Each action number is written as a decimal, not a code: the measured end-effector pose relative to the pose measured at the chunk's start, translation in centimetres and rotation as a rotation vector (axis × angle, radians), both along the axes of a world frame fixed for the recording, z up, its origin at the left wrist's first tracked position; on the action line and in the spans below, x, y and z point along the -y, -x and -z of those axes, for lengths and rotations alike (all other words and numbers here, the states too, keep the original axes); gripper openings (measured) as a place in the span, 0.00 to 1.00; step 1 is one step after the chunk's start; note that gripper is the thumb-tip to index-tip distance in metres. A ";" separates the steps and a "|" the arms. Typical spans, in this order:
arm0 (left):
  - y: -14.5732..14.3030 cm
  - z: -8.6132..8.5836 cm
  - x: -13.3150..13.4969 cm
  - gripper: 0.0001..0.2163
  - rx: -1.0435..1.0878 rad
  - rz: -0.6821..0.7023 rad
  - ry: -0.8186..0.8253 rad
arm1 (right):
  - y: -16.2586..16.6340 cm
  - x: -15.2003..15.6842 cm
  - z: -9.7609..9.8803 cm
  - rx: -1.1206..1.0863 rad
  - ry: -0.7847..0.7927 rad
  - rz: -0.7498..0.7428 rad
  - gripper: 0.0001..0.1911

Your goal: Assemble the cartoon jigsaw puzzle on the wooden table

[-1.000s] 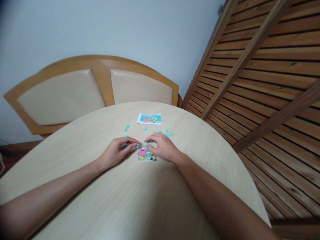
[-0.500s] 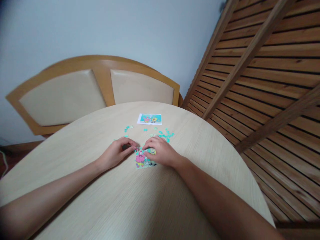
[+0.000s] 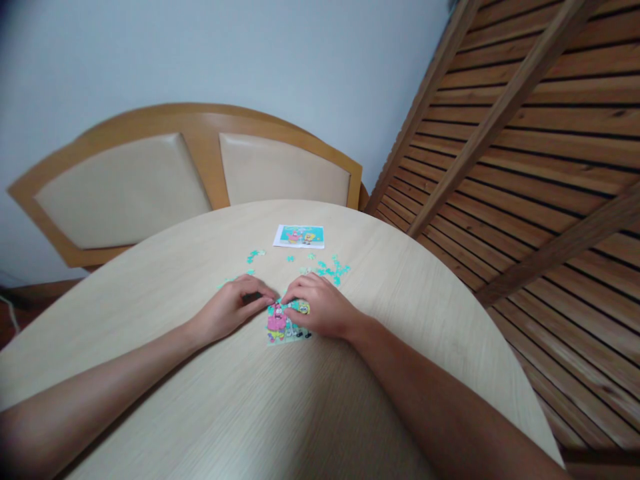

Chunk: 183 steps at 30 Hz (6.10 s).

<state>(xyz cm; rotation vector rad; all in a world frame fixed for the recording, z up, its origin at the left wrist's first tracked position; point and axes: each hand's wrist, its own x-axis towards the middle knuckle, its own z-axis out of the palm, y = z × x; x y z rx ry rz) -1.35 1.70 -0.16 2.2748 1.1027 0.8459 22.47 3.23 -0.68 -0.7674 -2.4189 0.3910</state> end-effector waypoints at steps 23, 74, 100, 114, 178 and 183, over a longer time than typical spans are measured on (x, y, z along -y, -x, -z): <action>0.0 -0.2 0.3 0.06 -0.077 -0.007 -0.082 | 0.0 0.1 -0.1 0.012 -0.001 -0.001 0.06; 1.8 0.1 -0.3 0.09 -0.034 0.185 -0.005 | -0.2 -0.3 0.3 -0.026 0.012 0.092 0.07; 1.7 -1.0 -0.5 0.07 -0.075 0.143 -0.181 | -0.3 -0.4 0.3 -0.033 0.009 0.077 0.07; 5.8 -0.5 -4.2 0.09 -0.110 -0.095 -0.189 | -0.4 -0.6 0.3 -0.057 0.042 0.077 0.05; 2.4 -3.9 -0.2 0.07 -0.496 0.186 -0.012 | -0.2 -0.9 0.4 -0.036 0.033 0.087 0.10; 2.2 -4.0 -0.1 0.07 -0.506 0.141 -0.008 | -0.3 -0.9 0.3 -0.041 0.041 0.083 0.09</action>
